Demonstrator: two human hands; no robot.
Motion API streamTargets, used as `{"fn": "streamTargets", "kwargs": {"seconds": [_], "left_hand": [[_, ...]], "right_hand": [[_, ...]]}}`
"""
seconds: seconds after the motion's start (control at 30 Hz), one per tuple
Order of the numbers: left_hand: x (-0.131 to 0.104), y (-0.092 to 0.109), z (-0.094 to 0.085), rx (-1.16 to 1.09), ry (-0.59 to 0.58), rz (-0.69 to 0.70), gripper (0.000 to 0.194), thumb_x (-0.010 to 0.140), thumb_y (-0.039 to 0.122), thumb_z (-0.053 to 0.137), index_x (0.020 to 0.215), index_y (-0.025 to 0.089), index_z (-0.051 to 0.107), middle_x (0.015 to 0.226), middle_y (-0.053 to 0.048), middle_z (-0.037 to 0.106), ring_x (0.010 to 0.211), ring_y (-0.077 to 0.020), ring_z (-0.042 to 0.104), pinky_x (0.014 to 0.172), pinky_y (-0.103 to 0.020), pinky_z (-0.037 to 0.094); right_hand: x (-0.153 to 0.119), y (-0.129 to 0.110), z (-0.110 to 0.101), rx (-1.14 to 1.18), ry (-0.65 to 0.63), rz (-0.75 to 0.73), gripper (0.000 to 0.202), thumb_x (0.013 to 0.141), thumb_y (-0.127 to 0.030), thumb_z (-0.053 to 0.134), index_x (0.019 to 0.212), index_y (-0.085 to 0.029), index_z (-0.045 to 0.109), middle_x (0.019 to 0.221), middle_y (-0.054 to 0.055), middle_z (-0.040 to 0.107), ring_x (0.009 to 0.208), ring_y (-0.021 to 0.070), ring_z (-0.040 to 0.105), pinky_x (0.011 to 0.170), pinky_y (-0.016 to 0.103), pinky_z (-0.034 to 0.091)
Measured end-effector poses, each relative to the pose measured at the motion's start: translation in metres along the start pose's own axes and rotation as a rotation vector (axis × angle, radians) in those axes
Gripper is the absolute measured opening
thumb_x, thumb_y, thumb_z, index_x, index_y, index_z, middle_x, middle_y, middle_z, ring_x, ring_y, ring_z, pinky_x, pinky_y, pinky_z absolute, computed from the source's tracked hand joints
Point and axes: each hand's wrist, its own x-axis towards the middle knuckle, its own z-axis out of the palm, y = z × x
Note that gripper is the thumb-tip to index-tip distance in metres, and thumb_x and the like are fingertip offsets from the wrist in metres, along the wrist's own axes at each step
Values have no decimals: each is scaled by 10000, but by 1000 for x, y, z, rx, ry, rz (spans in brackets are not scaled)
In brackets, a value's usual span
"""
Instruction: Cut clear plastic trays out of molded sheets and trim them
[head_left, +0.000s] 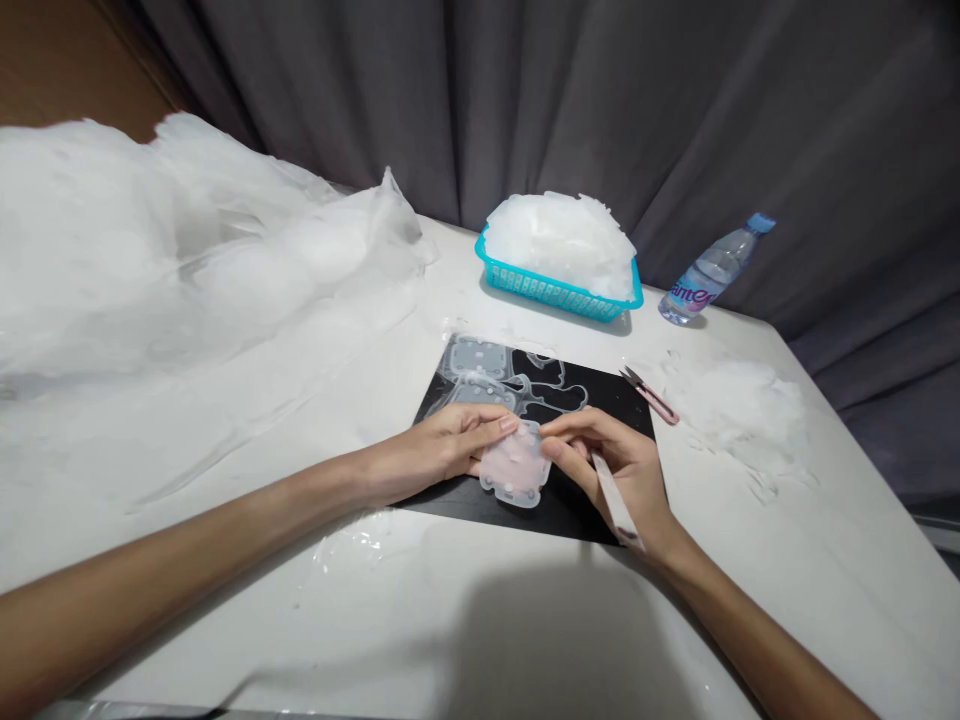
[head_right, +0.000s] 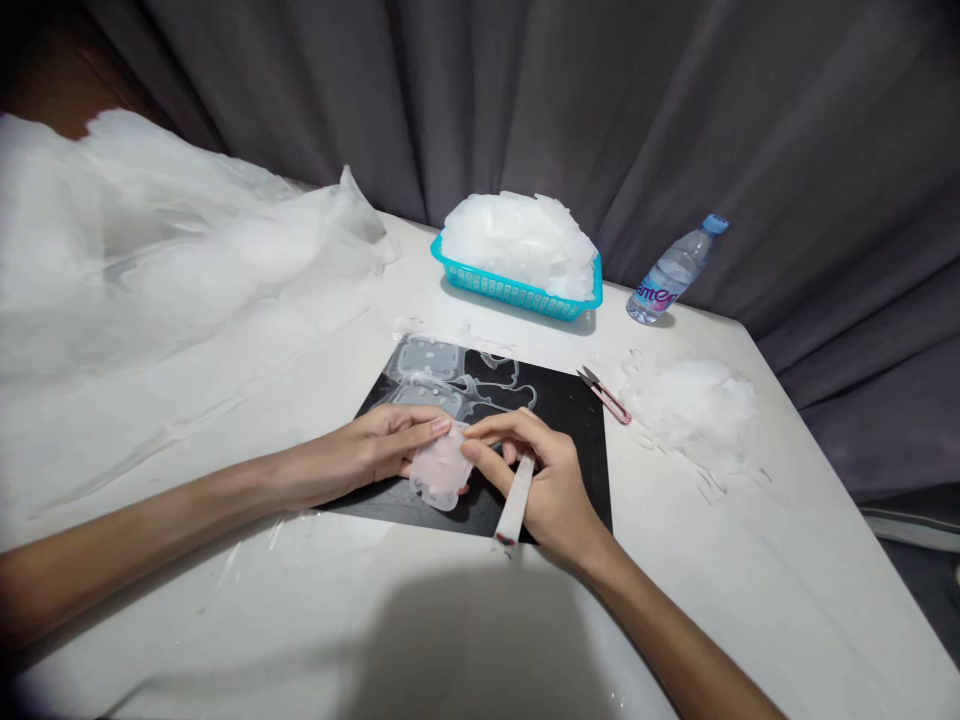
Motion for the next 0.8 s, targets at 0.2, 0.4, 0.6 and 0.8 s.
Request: {"fn": "streamTargets", "kwargs": {"seconds": [0.2, 0.4, 0.6, 0.8], "left_hand": [[0, 0, -1, -32, -10, -7, 311, 983, 439, 696, 937, 132, 710, 899, -85, 780, 821, -180, 750, 800, -297, 571], [1, 0, -7, -53, 21, -69, 315, 1003, 401, 675, 1109, 112, 743, 1029, -154, 808, 933, -236, 791, 922, -368, 606], [0, 1, -6, -81, 45, -64, 336, 999, 366, 681, 1185, 92, 739, 1076, -181, 813, 973, -252, 799, 942, -362, 611], [1, 0, -4, -94, 71, -73, 387, 1004, 412, 658, 1188, 82, 741, 1084, -209, 808, 973, -281, 800, 963, -399, 605]], "right_hand": [[1, 0, 1, -22, 47, 15, 126, 911, -366, 764, 924, -245, 798, 794, 19, 694, 652, 141, 484, 610, 287, 419], [6, 6, -3, -84, 136, 61, 123, 922, -352, 755, 944, -244, 810, 728, 2, 653, 640, 148, 457, 582, 296, 365], [7, 10, -4, -263, 143, -55, 140, 957, -325, 717, 1039, -251, 803, 800, 17, 690, 692, 173, 475, 671, 330, 412], [8, 13, -4, -378, 114, -56, 191, 949, -336, 733, 1120, -277, 792, 836, 17, 736, 730, 197, 494, 692, 343, 438]]}}
